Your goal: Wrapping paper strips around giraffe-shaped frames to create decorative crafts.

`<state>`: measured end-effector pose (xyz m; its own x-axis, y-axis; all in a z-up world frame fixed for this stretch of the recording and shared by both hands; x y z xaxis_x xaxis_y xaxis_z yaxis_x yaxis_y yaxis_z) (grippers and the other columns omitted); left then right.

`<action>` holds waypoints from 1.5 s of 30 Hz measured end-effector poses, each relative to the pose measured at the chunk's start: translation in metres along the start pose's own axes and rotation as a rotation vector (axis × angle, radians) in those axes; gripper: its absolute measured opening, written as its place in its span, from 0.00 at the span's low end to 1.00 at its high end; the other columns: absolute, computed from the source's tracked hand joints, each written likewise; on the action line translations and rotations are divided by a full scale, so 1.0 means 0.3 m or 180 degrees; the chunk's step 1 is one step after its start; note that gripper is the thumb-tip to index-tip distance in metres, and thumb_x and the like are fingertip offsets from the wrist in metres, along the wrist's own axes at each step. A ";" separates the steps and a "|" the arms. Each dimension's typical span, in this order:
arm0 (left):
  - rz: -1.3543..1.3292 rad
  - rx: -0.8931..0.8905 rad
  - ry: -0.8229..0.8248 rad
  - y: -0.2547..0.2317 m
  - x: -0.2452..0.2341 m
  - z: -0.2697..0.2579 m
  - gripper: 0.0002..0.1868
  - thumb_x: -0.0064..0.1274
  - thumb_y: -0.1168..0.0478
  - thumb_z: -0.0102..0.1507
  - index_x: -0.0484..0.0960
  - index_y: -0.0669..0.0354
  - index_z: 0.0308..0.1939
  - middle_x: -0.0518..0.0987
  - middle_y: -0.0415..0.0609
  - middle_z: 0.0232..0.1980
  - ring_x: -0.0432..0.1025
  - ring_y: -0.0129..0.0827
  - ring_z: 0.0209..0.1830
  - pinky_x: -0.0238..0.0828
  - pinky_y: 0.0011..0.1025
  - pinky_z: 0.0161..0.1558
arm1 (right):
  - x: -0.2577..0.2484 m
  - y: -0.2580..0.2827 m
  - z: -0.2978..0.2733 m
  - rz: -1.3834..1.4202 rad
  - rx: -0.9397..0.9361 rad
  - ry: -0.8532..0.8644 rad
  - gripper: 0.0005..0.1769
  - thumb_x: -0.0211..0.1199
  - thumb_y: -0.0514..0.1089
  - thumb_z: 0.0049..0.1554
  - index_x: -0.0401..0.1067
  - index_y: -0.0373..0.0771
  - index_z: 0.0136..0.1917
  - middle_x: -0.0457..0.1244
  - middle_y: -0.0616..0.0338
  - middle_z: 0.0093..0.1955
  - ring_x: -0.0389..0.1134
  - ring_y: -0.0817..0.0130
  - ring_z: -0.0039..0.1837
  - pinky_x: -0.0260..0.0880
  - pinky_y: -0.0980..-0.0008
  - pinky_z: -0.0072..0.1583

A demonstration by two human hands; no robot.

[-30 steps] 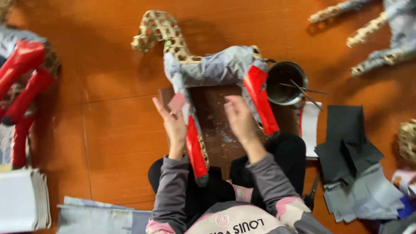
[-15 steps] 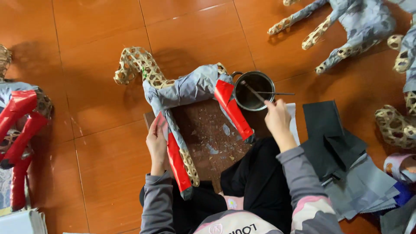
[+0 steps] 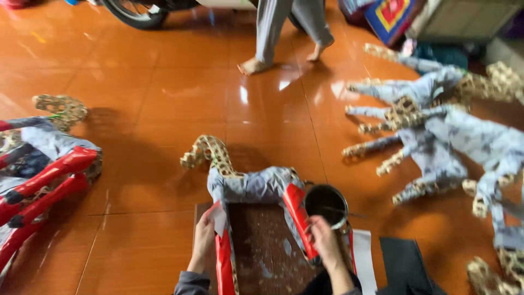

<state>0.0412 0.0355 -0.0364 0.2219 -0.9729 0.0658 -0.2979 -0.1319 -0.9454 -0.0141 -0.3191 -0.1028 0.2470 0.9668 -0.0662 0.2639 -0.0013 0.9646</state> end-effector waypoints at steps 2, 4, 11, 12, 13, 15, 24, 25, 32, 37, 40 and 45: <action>-0.0348 -0.0054 -0.0011 0.053 -0.025 0.040 0.27 0.30 0.74 0.61 0.76 0.60 0.61 0.79 0.52 0.57 0.72 0.34 0.53 0.65 0.25 0.56 | 0.141 0.036 -0.038 -0.0171 0.0050 0.0287 0.10 0.49 0.37 0.59 0.71 0.39 0.49 0.67 0.58 0.34 0.61 0.71 0.30 0.58 0.75 0.33; -0.0330 -0.0037 0.0242 0.195 -0.064 0.153 0.30 0.32 0.75 0.59 0.71 0.60 0.64 0.78 0.56 0.57 0.73 0.40 0.51 0.70 0.30 0.48 | 0.291 0.051 -0.081 -0.1356 -0.0148 0.0743 0.12 0.57 0.44 0.54 0.77 0.48 0.51 0.68 0.68 0.37 0.63 0.79 0.38 0.63 0.78 0.44; -0.1744 -0.0431 -0.0057 0.194 -0.030 0.147 0.26 0.42 0.82 0.57 0.78 0.66 0.58 0.81 0.60 0.45 0.75 0.38 0.38 0.71 0.28 0.40 | 0.501 0.007 -0.090 -0.1392 -0.0044 0.1295 0.15 0.57 0.39 0.55 0.78 0.47 0.53 0.73 0.71 0.50 0.70 0.83 0.52 0.66 0.82 0.56; -0.1545 -0.0470 -0.0032 0.219 -0.034 0.161 0.33 0.34 0.82 0.52 0.76 0.65 0.59 0.79 0.59 0.43 0.73 0.38 0.36 0.69 0.29 0.36 | 0.506 0.018 -0.095 -0.1412 0.0122 0.1395 0.15 0.56 0.40 0.56 0.78 0.46 0.55 0.72 0.70 0.51 0.69 0.82 0.51 0.65 0.82 0.55; -0.1347 -0.0510 -0.0006 0.245 -0.039 0.177 0.39 0.26 0.82 0.47 0.74 0.64 0.61 0.78 0.58 0.42 0.71 0.38 0.33 0.66 0.30 0.31 | 0.512 0.030 -0.099 -0.1433 0.0290 0.1492 0.15 0.55 0.41 0.57 0.77 0.46 0.56 0.72 0.70 0.51 0.68 0.80 0.50 0.64 0.82 0.53; -0.1234 -0.0545 -0.0069 0.236 -0.042 0.174 0.36 0.27 0.81 0.49 0.74 0.65 0.59 0.78 0.57 0.40 0.68 0.34 0.29 0.62 0.27 0.27 | 0.509 0.004 -0.070 -0.1571 0.0225 0.1464 0.15 0.56 0.41 0.56 0.78 0.47 0.54 0.72 0.71 0.48 0.67 0.82 0.47 0.64 0.83 0.52; -0.1558 -0.0476 0.0201 0.268 -0.016 0.202 0.39 0.26 0.85 0.44 0.77 0.68 0.55 0.82 0.58 0.51 0.76 0.39 0.46 0.71 0.29 0.48 | 0.291 -0.076 0.084 -0.2031 -0.0341 0.0250 0.17 0.58 0.46 0.55 0.77 0.52 0.58 0.73 0.68 0.54 0.74 0.73 0.51 0.68 0.75 0.58; -0.1530 -0.0447 0.0273 0.315 -0.015 0.232 0.38 0.25 0.84 0.45 0.77 0.66 0.56 0.82 0.57 0.47 0.76 0.39 0.39 0.72 0.28 0.40 | 0.218 -0.070 0.104 -0.1822 -0.0472 -0.0258 0.19 0.59 0.43 0.55 0.76 0.50 0.60 0.72 0.64 0.55 0.75 0.70 0.51 0.69 0.72 0.59; -0.0364 0.0021 0.0253 0.252 -0.018 0.192 0.35 0.33 0.76 0.48 0.78 0.58 0.58 0.82 0.42 0.51 0.73 0.23 0.48 0.66 0.19 0.55 | -0.443 -0.244 0.319 -0.3276 0.0063 -0.1402 0.17 0.62 0.44 0.52 0.80 0.45 0.55 0.73 0.55 0.44 0.74 0.57 0.49 0.68 0.66 0.57; -0.0059 0.0067 0.0472 0.253 0.045 0.171 0.31 0.46 0.54 0.63 0.64 0.53 0.71 0.74 0.33 0.29 0.61 0.16 0.20 0.57 0.17 0.25 | -0.084 -0.140 0.275 -0.2745 -0.1349 -0.0272 0.15 0.61 0.48 0.56 0.78 0.41 0.52 0.69 0.50 0.48 0.68 0.54 0.52 0.65 0.60 0.59; -0.0047 0.0235 0.0484 0.249 0.073 0.186 0.30 0.43 0.46 0.64 0.68 0.55 0.67 0.72 0.45 0.66 0.66 0.25 0.63 0.55 0.23 0.65 | 0.393 -0.099 0.045 -0.3305 0.0246 0.1479 0.24 0.47 0.60 0.59 0.76 0.52 0.60 0.72 0.57 0.54 0.73 0.66 0.54 0.69 0.67 0.57; -0.0381 -0.0067 0.0492 0.228 0.072 0.152 0.31 0.35 0.41 0.65 0.74 0.58 0.62 0.75 0.53 0.63 0.68 0.30 0.65 0.56 0.23 0.67 | 0.737 -0.184 -0.054 -0.0093 0.0902 0.0927 0.15 0.61 0.52 0.56 0.72 0.37 0.43 0.60 0.59 0.32 0.57 0.72 0.33 0.55 0.74 0.36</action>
<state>0.0681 0.0141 -0.1142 0.1121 -0.9674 0.2272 -0.2977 -0.2508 -0.9211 0.0109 -0.1013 -0.1666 -0.0280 0.9994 0.0218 0.5233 -0.0039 0.8521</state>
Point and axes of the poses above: each hand's wrist, its own z-axis towards the middle knuckle, its own x-axis out of the palm, y = z × x, the point moved 4 cm from there along z, towards the middle knuckle
